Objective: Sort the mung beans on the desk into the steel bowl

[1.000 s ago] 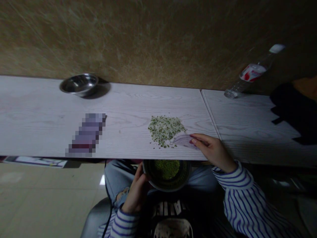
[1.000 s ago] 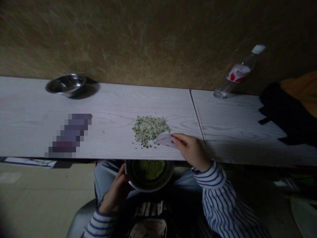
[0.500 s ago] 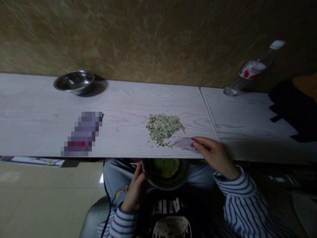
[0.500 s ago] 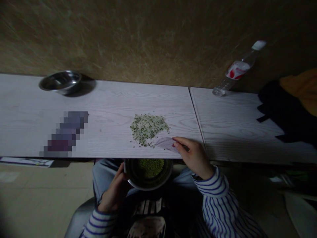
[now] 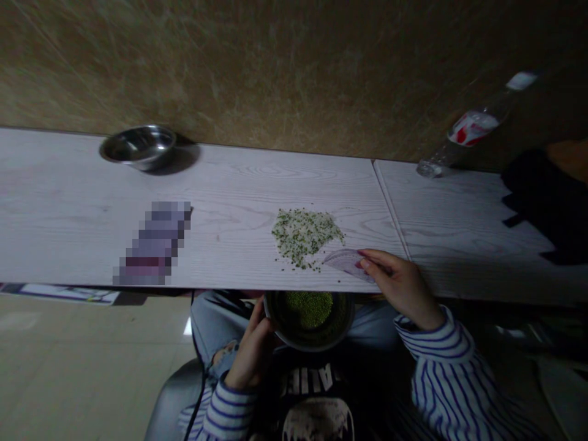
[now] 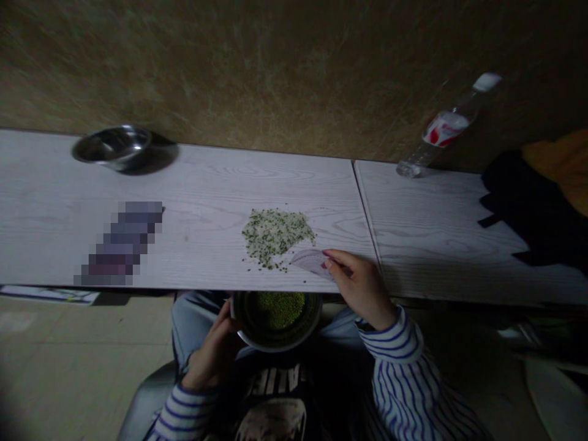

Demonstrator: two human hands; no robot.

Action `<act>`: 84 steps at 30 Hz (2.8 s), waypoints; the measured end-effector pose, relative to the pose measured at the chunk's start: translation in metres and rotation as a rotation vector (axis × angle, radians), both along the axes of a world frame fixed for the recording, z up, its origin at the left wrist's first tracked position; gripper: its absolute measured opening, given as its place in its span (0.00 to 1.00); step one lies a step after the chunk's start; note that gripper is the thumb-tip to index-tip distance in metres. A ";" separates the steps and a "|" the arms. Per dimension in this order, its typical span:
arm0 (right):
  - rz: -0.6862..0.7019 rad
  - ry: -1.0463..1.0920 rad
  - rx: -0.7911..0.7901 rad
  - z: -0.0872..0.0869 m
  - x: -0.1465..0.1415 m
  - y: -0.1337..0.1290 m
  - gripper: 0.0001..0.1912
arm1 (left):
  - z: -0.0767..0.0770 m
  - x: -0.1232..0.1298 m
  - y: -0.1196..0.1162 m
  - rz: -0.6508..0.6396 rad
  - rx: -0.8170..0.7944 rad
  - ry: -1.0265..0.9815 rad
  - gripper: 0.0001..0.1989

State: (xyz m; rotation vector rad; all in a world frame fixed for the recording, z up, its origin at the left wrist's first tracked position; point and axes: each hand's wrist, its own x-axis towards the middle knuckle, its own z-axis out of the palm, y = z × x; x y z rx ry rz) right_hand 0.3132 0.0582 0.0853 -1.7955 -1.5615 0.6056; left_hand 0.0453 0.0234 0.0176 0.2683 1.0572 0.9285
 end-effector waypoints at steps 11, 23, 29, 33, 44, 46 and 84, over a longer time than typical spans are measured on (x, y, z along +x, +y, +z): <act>0.057 -0.007 0.014 0.004 -0.006 0.001 0.13 | 0.002 0.000 0.001 -0.017 0.022 0.036 0.26; 0.144 0.012 0.007 0.002 -0.018 0.006 0.13 | 0.005 -0.002 0.000 -0.003 0.015 0.050 0.29; 0.202 0.006 0.000 0.007 -0.024 -0.003 0.13 | 0.008 -0.001 0.000 -0.028 0.025 0.029 0.28; 0.244 0.005 -0.002 0.011 -0.028 -0.012 0.12 | 0.012 0.001 -0.001 -0.026 0.029 0.017 0.29; 0.136 -0.022 0.070 0.004 -0.031 -0.007 0.14 | 0.012 0.002 0.003 -0.004 0.000 0.018 0.30; 0.190 -0.039 0.092 0.004 -0.044 -0.003 0.13 | 0.011 0.001 0.002 -0.002 -0.003 0.011 0.30; -0.063 0.186 0.004 -0.001 -0.012 0.006 0.16 | 0.001 -0.004 -0.001 -0.007 0.011 -0.003 0.32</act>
